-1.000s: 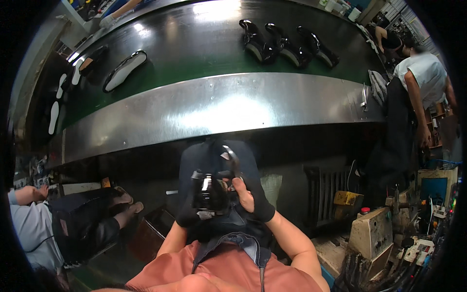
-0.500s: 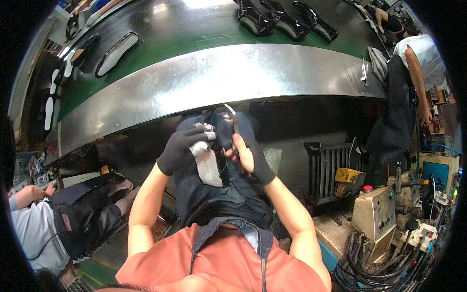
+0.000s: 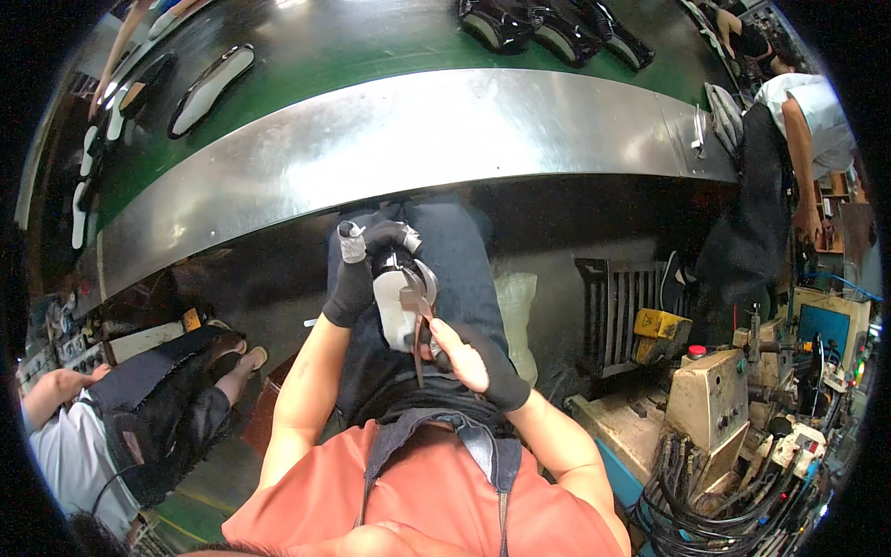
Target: The person repeatedly picks up black shoes from a conveyor belt, wipes the soles with a white cloth, and uses a small metal tool to scrape or clean the edges. The shoes are then placed back onto the moving belt. This process is repeated for multiple shoes throughout the video.
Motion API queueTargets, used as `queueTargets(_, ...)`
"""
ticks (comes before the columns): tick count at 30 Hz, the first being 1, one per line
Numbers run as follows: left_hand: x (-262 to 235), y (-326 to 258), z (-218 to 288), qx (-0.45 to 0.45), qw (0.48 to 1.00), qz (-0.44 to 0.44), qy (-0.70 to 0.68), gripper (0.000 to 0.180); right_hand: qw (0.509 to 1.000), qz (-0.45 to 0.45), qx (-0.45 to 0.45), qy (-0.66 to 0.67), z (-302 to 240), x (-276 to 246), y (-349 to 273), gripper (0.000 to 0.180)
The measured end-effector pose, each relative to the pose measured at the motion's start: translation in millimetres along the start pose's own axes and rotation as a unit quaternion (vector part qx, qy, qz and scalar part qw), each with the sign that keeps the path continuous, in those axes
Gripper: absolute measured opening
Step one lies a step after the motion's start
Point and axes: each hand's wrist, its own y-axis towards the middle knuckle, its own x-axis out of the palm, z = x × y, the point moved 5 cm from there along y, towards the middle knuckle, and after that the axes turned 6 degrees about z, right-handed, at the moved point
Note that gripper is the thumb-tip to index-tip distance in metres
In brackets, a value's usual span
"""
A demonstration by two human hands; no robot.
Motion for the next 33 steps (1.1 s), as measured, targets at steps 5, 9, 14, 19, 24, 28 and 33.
queueTargets(5,4,-11,7,0.041,0.999,0.027,0.018,0.076,0.979,-0.166,0.044,-0.106,-32,-26,8,0.045)
queueTargets(9,10,-11,1,0.055,0.998,0.017,-0.004,0.063,0.926,-0.283,0.202,0.150,12,-33,14,0.058)
queueTargets(14,18,-18,0,-0.009,0.998,0.044,-0.038,0.069,0.960,-0.179,0.214,-0.001,-45,-19,-8,0.054)
queueTargets(19,32,-18,-9,-0.012,0.994,0.067,0.082,0.075,0.911,-0.142,0.056,-0.384,-87,-46,1,0.049)
queueTargets(24,34,-20,-9,-0.044,0.994,0.080,-0.065,0.056,0.981,-0.088,0.145,-0.095,-59,-30,-19,0.047)
queueTargets(28,31,-25,-11,-0.002,0.995,0.097,-0.012,0.055,0.988,-0.024,0.050,-0.145,-35,-21,-34,0.039)
queueTargets(33,29,-26,-15,-0.009,0.986,0.108,0.126,0.061,0.923,0.133,-0.244,-0.267,30,1,-5,0.034)
